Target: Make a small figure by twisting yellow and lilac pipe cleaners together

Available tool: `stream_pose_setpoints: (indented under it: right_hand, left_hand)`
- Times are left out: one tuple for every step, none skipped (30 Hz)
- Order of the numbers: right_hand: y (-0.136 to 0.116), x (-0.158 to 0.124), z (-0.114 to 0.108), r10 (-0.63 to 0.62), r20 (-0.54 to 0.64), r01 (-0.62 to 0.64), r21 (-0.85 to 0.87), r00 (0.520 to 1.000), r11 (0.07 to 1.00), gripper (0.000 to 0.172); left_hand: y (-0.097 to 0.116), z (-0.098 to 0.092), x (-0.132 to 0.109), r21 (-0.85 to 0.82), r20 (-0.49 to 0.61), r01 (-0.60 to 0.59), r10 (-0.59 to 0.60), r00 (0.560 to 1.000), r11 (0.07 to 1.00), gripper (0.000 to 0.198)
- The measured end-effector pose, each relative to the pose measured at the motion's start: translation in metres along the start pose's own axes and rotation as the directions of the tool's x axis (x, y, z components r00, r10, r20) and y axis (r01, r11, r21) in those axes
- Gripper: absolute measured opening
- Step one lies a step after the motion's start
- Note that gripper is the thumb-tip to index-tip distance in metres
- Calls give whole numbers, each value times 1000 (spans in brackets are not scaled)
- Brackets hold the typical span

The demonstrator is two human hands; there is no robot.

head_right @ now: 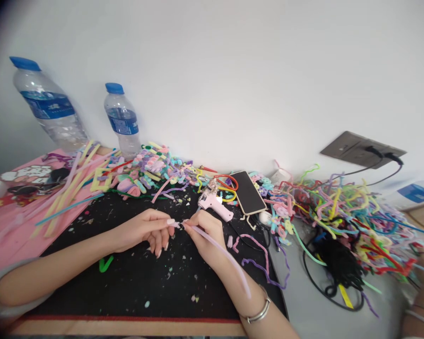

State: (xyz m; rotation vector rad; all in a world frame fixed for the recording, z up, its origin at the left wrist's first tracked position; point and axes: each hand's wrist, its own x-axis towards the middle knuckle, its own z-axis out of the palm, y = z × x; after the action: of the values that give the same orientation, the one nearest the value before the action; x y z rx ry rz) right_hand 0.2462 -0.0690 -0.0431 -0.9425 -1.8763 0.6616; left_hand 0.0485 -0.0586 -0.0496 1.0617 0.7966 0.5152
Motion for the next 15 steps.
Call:
stream_pose_setpoints:
  right_hand:
    - [0, 0, 0, -4, 7, 4, 3, 1000, 1000, 11]
    - [0, 0, 0, -4, 14, 4, 6, 1000, 1000, 11]
    - [-1, 0, 0, -3, 23, 3, 8, 1000, 1000, 10]
    - [-1, 0, -1, 2, 31, -3, 5, 1000, 1000, 10]
    - [-1, 0, -1, 11, 39, -11, -2, 999, 1000, 10]
    - [-2, 0, -1, 26, 47, -26, -15, 999, 1000, 10]
    - [-2, -1, -1, 42, 50, -40, -30, 998, 999, 11]
    - [-2, -1, -1, 53, 48, -51, -44, 997, 998, 12]
    - [-2, -1, -1, 63, 43, -61, -56, 997, 997, 12]
    - [-2, -1, -1, 72, 38, -70, -66, 997, 995, 13]
    - [-1, -1, -1, 78, 33, -76, -72, 996, 994, 13]
    - [-1, -1, -1, 84, 31, -81, -77, 996, 994, 13]
    - [0, -1, -1, 86, 32, -83, -80, 996, 993, 14]
    - [1, -1, -1, 86, 36, -83, -84, 996, 993, 15]
    - [2, -1, -1, 85, 42, -81, -88, 996, 993, 15]
  left_hand:
    - [0, 0, 0, -1, -11, -7, 7, 1000, 1000, 31]
    - [0, -1, 0, 1, -20, -16, 16, 1000, 1000, 29]
    - [0, -1, 0, 5, -23, -28, 28, 999, 1000, 27]
    - [0, -2, 1, 13, -23, -39, 39, 999, 999, 27]
    - [0, -3, 1, 28, -17, -49, 50, 999, 998, 26]
    - [0, -3, 1, 49, -10, -61, 62, 998, 997, 26]
    - [0, -3, 1, 75, -3, -74, 75, 997, 994, 26]
    - [0, -4, 1, 104, 4, -87, 87, 996, 991, 26]
    - [0, -4, 1, 133, 10, -99, 98, 995, 986, 26]
    - [0, -4, 1, 159, 13, -111, 110, 994, 981, 26]
    - [0, -4, 0, 181, 16, -121, 120, 993, 976, 26]
    - [0, -4, 0, 201, 16, -128, 127, 992, 971, 26]
    - [0, -3, 0, 219, 15, -132, 132, 991, 967, 26]
    - [1, -3, -1, 236, 14, -135, 135, 991, 962, 25]
    - [1, -2, -1, 252, 14, -135, 136, 991, 958, 25]
